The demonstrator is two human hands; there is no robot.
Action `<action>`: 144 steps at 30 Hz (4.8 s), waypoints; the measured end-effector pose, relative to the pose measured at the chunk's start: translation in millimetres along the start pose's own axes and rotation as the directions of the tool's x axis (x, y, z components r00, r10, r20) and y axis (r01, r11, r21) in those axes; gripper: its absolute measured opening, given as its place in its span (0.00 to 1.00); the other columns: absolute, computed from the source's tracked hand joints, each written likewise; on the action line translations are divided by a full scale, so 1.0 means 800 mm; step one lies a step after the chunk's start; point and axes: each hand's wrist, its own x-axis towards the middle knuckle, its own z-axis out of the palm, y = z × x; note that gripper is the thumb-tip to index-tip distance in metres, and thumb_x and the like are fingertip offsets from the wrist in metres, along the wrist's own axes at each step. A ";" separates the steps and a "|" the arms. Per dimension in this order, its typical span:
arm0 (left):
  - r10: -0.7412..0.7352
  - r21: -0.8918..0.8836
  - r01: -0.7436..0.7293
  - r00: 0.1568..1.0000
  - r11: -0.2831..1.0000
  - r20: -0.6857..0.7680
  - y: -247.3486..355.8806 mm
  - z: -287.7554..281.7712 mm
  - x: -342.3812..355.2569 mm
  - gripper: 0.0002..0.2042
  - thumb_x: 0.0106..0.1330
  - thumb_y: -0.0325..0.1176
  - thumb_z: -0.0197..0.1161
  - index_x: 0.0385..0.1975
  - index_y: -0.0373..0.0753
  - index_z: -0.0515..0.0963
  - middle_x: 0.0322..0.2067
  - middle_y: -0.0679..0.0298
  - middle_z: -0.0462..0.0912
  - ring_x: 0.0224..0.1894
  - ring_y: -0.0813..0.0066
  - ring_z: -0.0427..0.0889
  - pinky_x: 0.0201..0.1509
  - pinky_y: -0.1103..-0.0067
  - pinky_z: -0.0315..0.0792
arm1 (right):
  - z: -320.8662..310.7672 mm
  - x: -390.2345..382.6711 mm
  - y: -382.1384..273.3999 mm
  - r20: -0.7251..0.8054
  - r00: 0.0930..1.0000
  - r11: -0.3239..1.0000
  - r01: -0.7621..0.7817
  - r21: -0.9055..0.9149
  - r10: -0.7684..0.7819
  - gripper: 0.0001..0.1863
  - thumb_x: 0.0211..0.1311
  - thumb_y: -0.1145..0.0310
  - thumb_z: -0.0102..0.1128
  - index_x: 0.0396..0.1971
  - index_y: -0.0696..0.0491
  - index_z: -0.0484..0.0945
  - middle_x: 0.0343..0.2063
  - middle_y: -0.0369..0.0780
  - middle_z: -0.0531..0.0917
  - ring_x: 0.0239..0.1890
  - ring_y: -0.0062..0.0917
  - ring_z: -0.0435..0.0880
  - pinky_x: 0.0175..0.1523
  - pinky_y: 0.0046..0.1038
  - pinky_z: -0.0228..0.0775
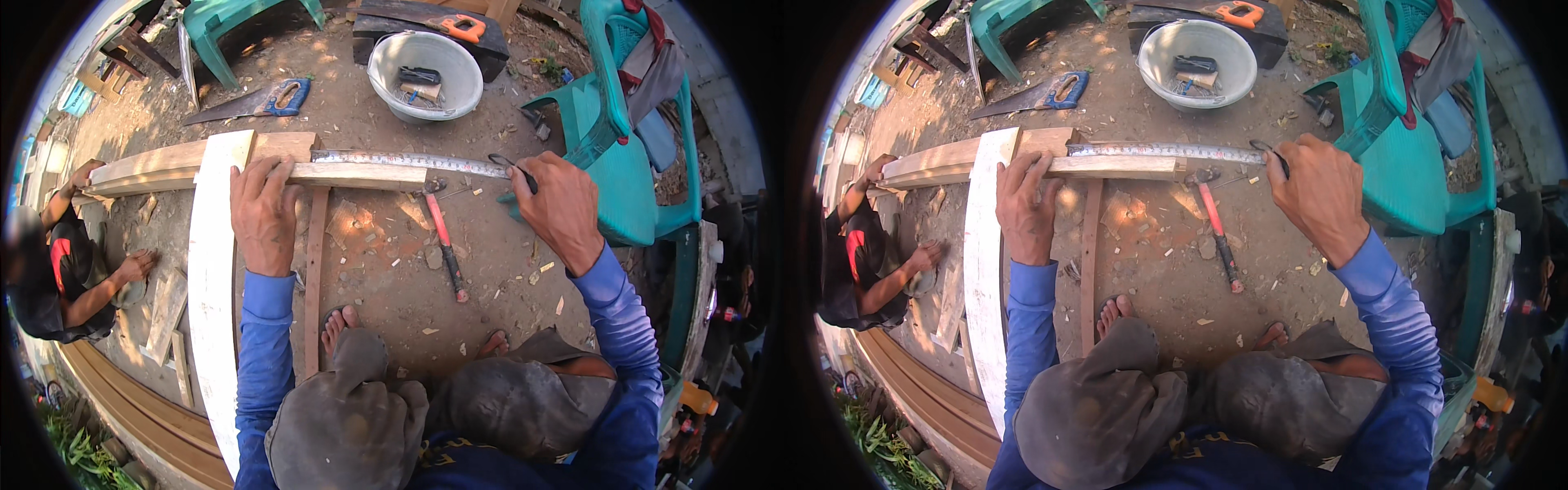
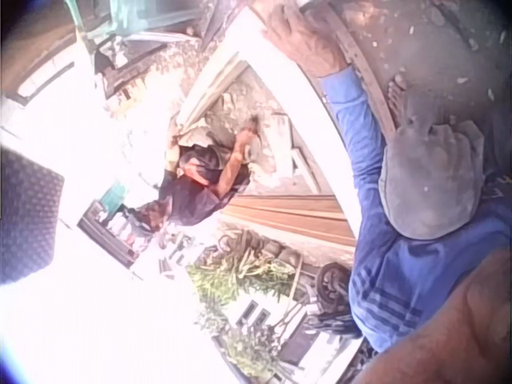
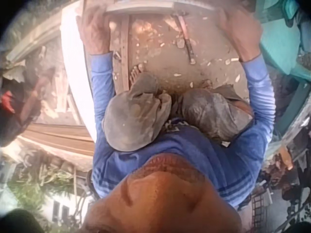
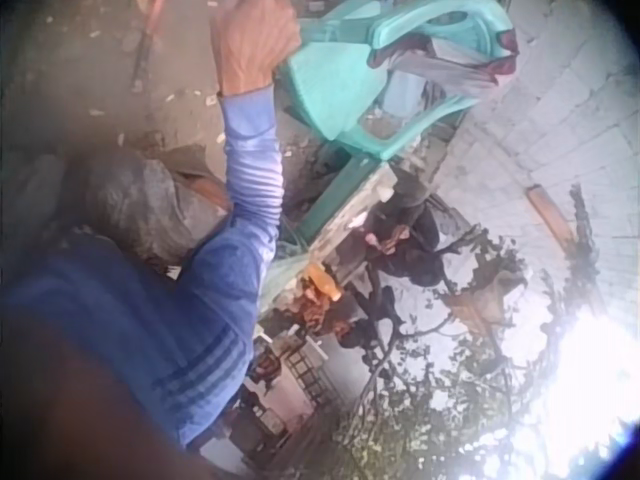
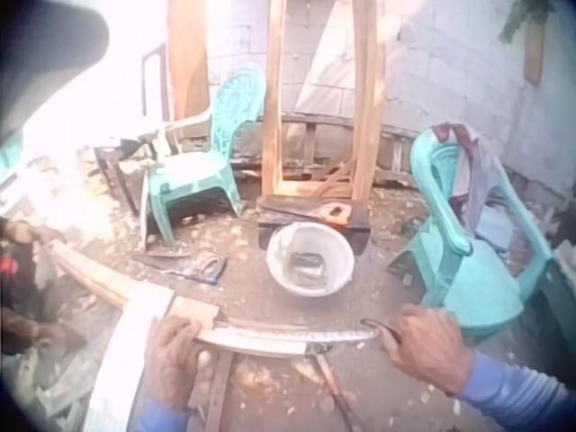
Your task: The person constructs a wooden frame by measuring wood with a tape measure, positioning wooden pieces, and hammering nails to join the frame together while working outdoors.
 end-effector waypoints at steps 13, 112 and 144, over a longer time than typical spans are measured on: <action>-0.037 0.069 0.037 0.999 0.997 0.005 0.002 0.009 -0.011 0.24 0.56 0.22 0.72 0.55 0.48 0.84 0.46 0.62 0.79 0.50 0.57 0.78 0.62 0.64 0.73 | 0.001 0.007 0.004 -0.006 1.000 1.000 0.012 -0.011 -0.012 0.13 0.62 0.59 0.66 0.29 0.54 0.87 0.26 0.44 0.83 0.28 0.43 0.86 0.32 0.43 0.77; -0.601 -0.616 -0.027 0.258 -0.787 0.757 0.081 0.042 -0.019 0.25 0.67 0.38 0.74 0.57 0.30 0.74 0.49 0.58 0.82 0.50 0.71 0.81 0.62 0.70 0.76 | -0.139 -0.056 -0.085 0.732 0.615 0.920 -0.030 0.391 -0.291 0.15 0.66 0.63 0.68 0.45 0.56 0.77 0.22 0.39 0.79 0.20 0.29 0.79 0.28 0.31 0.71; -0.191 -0.255 0.032 0.575 -0.966 0.795 0.078 0.101 -0.041 0.40 0.64 0.67 0.65 0.65 0.42 0.65 0.55 0.60 0.72 0.60 0.60 0.75 0.68 0.53 0.68 | -0.118 0.043 -0.272 0.551 0.554 0.596 0.793 -0.123 -0.623 0.16 0.69 0.55 0.62 0.36 0.52 0.71 0.22 0.41 0.76 0.20 0.34 0.82 0.24 0.34 0.73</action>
